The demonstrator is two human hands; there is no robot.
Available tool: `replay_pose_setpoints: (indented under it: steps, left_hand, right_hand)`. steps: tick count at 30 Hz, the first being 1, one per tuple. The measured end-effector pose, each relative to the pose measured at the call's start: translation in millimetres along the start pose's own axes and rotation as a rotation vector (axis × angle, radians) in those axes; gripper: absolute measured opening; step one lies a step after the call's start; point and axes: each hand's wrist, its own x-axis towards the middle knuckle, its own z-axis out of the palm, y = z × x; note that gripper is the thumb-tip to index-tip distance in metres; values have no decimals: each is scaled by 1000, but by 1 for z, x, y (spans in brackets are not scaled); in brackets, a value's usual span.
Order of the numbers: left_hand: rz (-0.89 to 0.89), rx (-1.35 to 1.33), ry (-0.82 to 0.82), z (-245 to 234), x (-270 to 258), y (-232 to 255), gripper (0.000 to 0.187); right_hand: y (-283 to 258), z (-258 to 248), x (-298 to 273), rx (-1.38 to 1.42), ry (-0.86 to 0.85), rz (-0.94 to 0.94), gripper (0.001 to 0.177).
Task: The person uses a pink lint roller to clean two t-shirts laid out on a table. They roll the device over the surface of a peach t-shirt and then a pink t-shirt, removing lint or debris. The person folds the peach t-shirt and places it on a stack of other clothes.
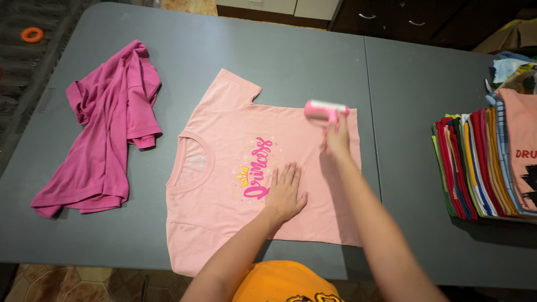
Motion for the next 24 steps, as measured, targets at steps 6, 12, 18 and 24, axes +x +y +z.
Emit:
replay_pose_setpoints:
  steps: [6,12,18,24]
  left_hand:
    - [6,2,-9,-3,0,-1,84]
    - [7,-1,-30,-5,2,-2,83]
    - [1,-5,-47,-12,2,1,82]
    - [5,-19,-31,-15,2,2,83]
  right_hand:
    - [-13,-28,-23,178,-31,-226,39]
    - [15,-61,-124,-45,37,-29,43]
    - [2,-47,4,-113,80,-30,45]
    - [-20,-53,-2,176,117,-104,39]
